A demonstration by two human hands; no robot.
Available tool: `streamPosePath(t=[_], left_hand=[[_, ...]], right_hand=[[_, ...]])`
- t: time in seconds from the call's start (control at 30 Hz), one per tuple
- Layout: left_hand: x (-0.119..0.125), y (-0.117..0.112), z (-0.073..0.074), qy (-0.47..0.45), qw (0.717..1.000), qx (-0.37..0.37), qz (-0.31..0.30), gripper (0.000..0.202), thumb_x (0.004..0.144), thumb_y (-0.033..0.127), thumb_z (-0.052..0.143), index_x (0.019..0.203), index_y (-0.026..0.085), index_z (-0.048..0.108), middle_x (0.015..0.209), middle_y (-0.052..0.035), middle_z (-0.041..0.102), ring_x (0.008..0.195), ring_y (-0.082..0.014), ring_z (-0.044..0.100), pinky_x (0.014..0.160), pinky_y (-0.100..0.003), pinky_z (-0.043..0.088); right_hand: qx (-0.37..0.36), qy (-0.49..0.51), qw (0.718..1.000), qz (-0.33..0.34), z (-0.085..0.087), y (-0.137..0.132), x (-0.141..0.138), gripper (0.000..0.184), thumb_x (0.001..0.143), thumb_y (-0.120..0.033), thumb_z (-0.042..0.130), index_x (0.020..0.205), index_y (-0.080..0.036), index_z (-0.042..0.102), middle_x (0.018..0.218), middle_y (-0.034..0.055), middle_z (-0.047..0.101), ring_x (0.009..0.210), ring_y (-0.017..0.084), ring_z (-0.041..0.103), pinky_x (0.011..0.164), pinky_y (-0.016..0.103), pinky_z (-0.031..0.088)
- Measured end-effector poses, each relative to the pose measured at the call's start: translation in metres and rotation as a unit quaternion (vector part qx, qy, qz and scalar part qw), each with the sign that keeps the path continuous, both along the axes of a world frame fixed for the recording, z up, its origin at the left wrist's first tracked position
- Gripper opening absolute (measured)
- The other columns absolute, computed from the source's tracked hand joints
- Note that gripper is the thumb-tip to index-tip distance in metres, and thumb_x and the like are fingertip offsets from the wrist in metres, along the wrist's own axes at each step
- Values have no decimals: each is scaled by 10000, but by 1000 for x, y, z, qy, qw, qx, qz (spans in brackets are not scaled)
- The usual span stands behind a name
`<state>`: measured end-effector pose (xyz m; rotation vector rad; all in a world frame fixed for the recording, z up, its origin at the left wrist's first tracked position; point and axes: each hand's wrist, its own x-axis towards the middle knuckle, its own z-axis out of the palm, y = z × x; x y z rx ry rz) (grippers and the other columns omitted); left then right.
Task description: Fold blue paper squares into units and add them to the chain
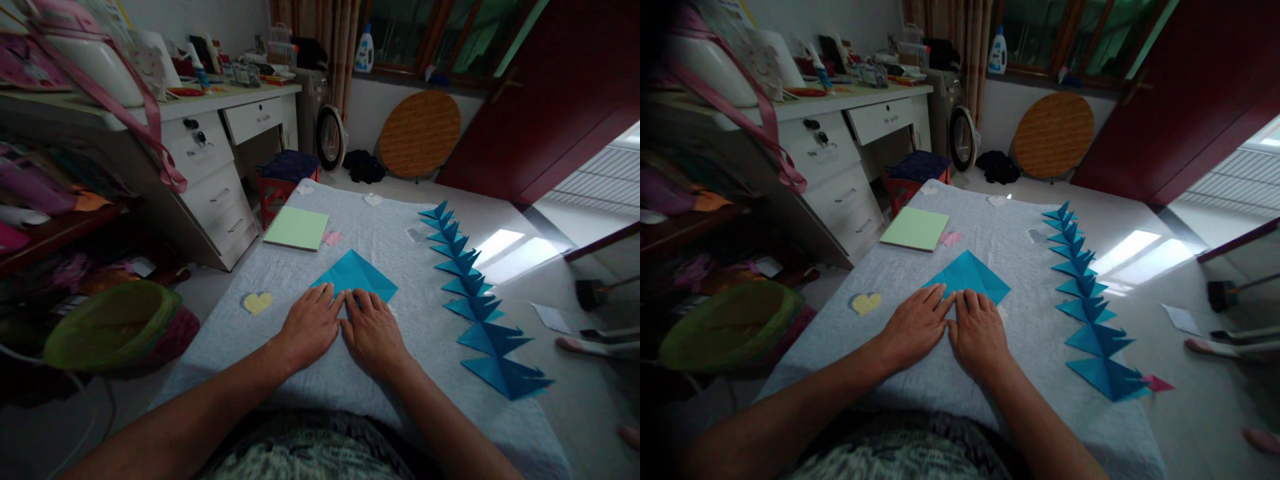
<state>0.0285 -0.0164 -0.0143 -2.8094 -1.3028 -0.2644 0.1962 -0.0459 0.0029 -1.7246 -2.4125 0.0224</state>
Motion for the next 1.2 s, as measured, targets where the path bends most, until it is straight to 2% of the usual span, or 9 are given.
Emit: streamPosePath(t=[0.2,0.4,0.8,0.9,0.97,1.03,1.07,1.13,1.2], left_hand=[[-5,0,-4,-2,1000,6,-21,498,995,357,486,1439,133,500,1463,-164,533,1393,-297,445,1157,-453,338],[-19,-4,3,15,1000,6,2,606,938,531,564,1431,181,520,1514,-194,467,1398,-339,444,1122,-467,374],[-27,-9,10,57,997,-16,51,654,937,570,539,1455,173,501,1543,-241,405,1420,-381,405,1122,-505,359],[-28,-9,9,49,997,-19,64,652,921,565,570,1458,201,499,1553,-217,400,1436,-391,375,1133,-513,342],[-28,-8,9,44,996,-29,66,649,911,556,590,1455,212,501,1553,-208,404,1440,-398,363,1139,-524,331],[-28,-6,12,38,997,-38,64,644,906,532,609,1447,199,505,1541,-212,417,1440,-402,358,1136,-538,333],[-27,-5,14,31,997,-41,63,635,906,505,619,1444,189,505,1539,-213,420,1435,-398,363,1128,-539,345],[-24,-2,19,9,997,-42,60,607,903,424,641,1437,174,500,1547,-201,412,1407,-381,400,1107,-529,382],[-17,2,26,-28,997,-48,44,595,894,329,653,1440,165,481,1564,-181,392,1373,-353,441,1107,-507,401]], right_hand=[[1,-7,1000,21,-5,-8,6,595,956,-440,549,1431,-85,493,1469,200,508,1321,334,476,1120,478,378],[-30,-18,999,25,-3,-21,20,753,933,-574,538,1469,-54,446,1559,223,389,1435,351,376,1173,522,292],[-33,-56,998,-25,-4,-50,48,744,912,-553,569,1470,-75,452,1561,208,385,1430,363,386,1161,554,283],[-31,-43,998,-42,0,-51,52,679,898,-501,614,1423,-83,511,1525,213,447,1404,368,417,1150,545,295],[-32,-20,998,-52,6,-43,55,527,912,-441,612,1325,-115,601,1460,195,533,1362,352,463,1127,519,326],[-31,18,997,-66,14,-31,56,306,950,-386,565,1110,-165,703,1331,149,635,1270,314,531,1077,474,378],[-25,35,996,-78,16,-23,56,269,952,-380,561,1045,-177,713,1277,141,653,1221,308,548,1045,467,397],[-6,55,992,-116,18,-9,54,289,905,-384,623,1084,-168,690,1209,148,651,1154,326,548,987,475,416],[-10,66,988,-139,14,3,50,271,849,-373,673,1025,-167,689,1158,145,642,1101,340,539,940,485,418]])
